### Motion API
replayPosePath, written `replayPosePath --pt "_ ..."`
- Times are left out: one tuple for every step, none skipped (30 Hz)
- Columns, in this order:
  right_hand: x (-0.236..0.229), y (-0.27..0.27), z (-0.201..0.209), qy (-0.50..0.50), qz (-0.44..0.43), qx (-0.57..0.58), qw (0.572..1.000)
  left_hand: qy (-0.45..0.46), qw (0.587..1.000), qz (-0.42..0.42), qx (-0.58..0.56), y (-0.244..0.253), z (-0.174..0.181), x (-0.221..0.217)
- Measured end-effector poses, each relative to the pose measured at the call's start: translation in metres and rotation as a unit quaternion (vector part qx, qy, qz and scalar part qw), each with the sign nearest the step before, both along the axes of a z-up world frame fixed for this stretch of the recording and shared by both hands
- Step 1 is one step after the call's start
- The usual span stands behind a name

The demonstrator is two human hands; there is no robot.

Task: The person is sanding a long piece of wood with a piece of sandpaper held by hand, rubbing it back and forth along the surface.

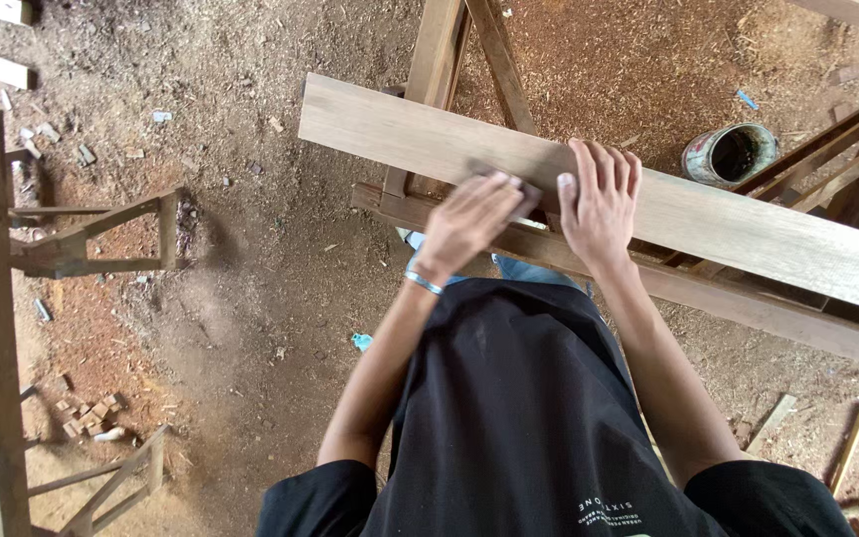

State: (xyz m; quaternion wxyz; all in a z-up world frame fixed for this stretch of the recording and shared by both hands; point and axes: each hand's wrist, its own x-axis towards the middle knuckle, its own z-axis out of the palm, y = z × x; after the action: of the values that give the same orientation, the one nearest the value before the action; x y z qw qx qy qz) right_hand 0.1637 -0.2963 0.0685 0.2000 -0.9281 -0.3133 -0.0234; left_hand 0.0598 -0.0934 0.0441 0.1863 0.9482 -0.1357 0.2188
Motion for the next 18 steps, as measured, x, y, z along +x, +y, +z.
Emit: replayPosePath --pt "-0.001 0.001 -0.003 -0.003 -0.002 -0.006 1.000 0.017 1.000 0.022 -0.006 0.019 -0.003 -0.008" --pt "-0.001 0.000 -0.005 0.005 -0.012 0.004 1.000 0.035 0.998 0.044 -0.013 0.045 -0.005 -0.019" --pt "-0.002 0.001 -0.005 0.012 -0.023 0.015 1.000 0.033 0.995 0.088 0.011 0.069 -0.006 -0.025" --pt "-0.004 0.002 -0.005 0.019 -0.033 0.027 0.999 0.032 0.990 0.132 0.034 0.091 -0.007 -0.028" --pt "-0.003 0.005 -0.004 0.012 -0.037 0.023 0.999 0.037 0.985 0.170 0.011 0.112 -0.007 -0.026" --pt "-0.002 0.008 -0.003 0.004 -0.041 0.019 0.999 0.043 0.977 0.206 -0.013 0.125 -0.006 -0.021" --pt "-0.006 0.008 -0.002 0.001 -0.045 0.012 0.999 0.069 0.971 0.229 -0.009 0.129 -0.004 -0.020" --pt "-0.007 0.008 -0.001 0.005 -0.050 0.012 0.999 0.096 0.963 0.251 -0.005 0.133 -0.001 -0.018" --pt "-0.005 0.012 -0.001 0.007 -0.055 0.013 0.998 0.121 0.954 0.274 0.000 0.136 0.005 -0.015" --pt "-0.003 0.016 -0.002 0.009 -0.060 0.015 0.998 0.123 0.956 0.266 0.001 0.128 0.009 -0.008" --pt "-0.001 0.020 0.000 0.014 -0.071 0.025 0.997 0.126 0.958 0.259 0.002 0.110 0.013 0.001" --pt "0.000 0.022 0.001 0.020 -0.081 0.035 0.996 0.126 0.965 0.212 0.084 0.092 0.017 0.007" --pt "0.003 0.026 0.003 0.022 -0.091 0.046 0.995 0.120 0.965 0.165 0.165 0.071 0.022 0.013" --pt "0.005 0.031 0.004 0.016 -0.103 0.042 0.994 0.122 0.983 0.108 0.081 0.046 0.026 0.018" --pt "0.008 0.036 0.004 0.010 -0.113 0.038 0.993 0.124 0.991 0.051 -0.003 0.027 0.030 0.020" --pt "0.009 0.039 0.004 0.005 -0.123 0.034 0.992 0.113 0.993 0.010 -0.016 0.020 0.031 0.017" --pt "0.011 0.042 0.003 0.006 -0.132 0.033 0.991 0.102 0.994 -0.028 -0.028 0.016 0.032 0.015" --pt "0.013 0.045 0.001 0.007 -0.141 0.032 0.989 0.091 0.993 -0.067 -0.040 0.016 0.031 0.015"
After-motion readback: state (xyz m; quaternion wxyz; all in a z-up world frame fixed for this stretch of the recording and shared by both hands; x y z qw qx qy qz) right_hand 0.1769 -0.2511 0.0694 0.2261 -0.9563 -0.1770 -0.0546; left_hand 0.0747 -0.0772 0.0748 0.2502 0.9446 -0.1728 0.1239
